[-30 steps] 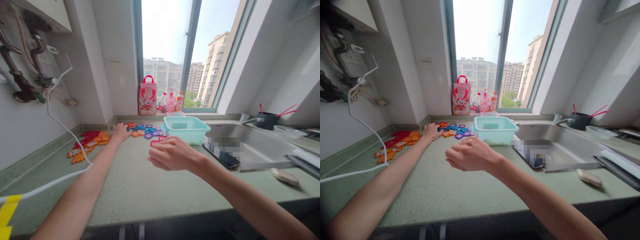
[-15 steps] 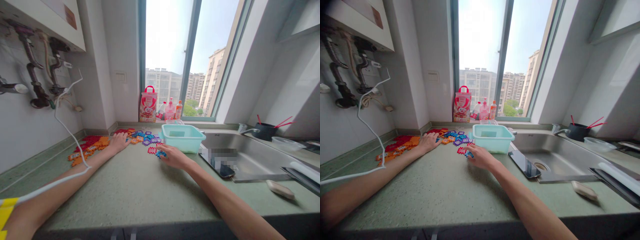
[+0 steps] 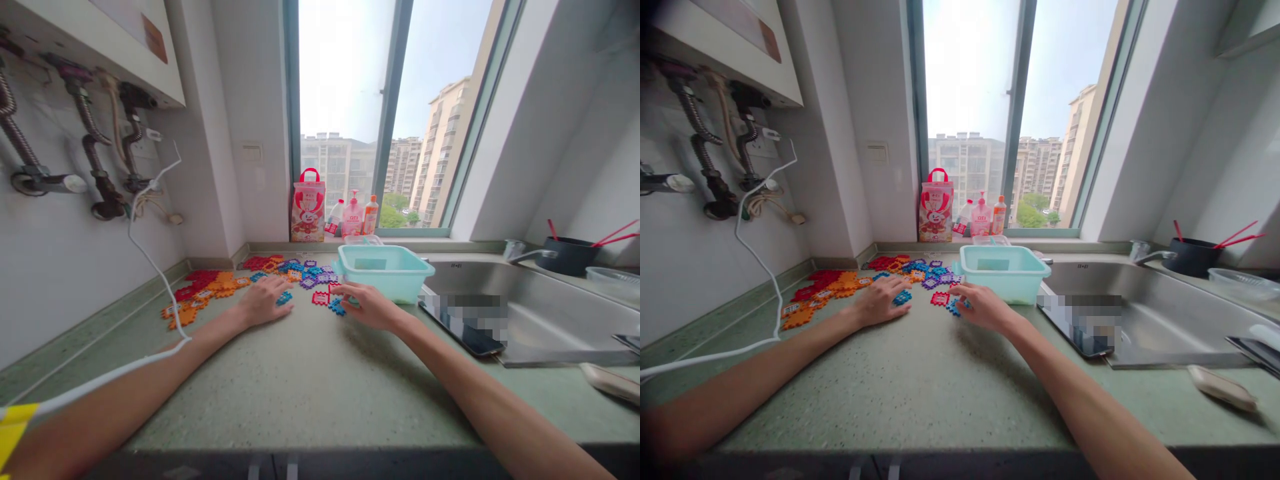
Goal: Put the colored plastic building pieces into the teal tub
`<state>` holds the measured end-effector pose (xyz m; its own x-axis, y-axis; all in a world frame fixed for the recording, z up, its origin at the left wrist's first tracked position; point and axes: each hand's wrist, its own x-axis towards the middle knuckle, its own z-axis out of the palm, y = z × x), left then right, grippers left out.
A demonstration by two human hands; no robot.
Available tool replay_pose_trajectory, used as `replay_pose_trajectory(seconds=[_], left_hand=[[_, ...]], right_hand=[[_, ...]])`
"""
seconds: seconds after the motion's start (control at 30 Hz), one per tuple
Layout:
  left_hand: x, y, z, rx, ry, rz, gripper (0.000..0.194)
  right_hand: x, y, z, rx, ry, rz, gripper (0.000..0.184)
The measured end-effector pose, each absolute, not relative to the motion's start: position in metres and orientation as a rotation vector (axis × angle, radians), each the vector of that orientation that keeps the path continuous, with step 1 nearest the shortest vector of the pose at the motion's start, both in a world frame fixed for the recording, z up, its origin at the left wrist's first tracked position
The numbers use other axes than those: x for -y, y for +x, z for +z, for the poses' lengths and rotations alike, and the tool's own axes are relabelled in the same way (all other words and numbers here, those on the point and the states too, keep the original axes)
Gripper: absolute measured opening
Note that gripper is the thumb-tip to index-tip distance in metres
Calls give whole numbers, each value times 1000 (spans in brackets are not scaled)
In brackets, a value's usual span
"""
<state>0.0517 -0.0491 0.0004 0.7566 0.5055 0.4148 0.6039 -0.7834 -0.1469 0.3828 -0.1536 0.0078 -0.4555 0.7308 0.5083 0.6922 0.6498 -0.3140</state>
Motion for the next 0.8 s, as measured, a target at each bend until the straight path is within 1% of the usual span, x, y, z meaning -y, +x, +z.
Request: replay_pose_trajectory(seconds=[0.1,0.2,0.27,0.33,0.4,0.53,0.73,0.8], left_hand=[[39,44,-1,1130,-2605,-548,61],[20,30,-6,1442,-2505,-487,77],[8,22,-8,1559,-2472,-429,81],[1,16,-8,1566,-2483,-410,78],[1,16,-7,1474,-2505,-435,72],[12,23,0,1191,-2566,-464,60],[40,38,7,796,-2824,-381,47],[51,44,11,577,-2939,-370,44]], right_hand=[[153,383,5,2256,-1120,117,40],[155,383,6,2268,-1101,166,37],[156,382,7,2285,-1097,182,35],[157,381,9,2294,-1107,190,34],[158,381,10,2290,-1111,194,33],[158,381,10,2268,-1120,189,32],[155,384,7,2257,-1129,181,30],[153,385,6,2254,-1139,172,30]])
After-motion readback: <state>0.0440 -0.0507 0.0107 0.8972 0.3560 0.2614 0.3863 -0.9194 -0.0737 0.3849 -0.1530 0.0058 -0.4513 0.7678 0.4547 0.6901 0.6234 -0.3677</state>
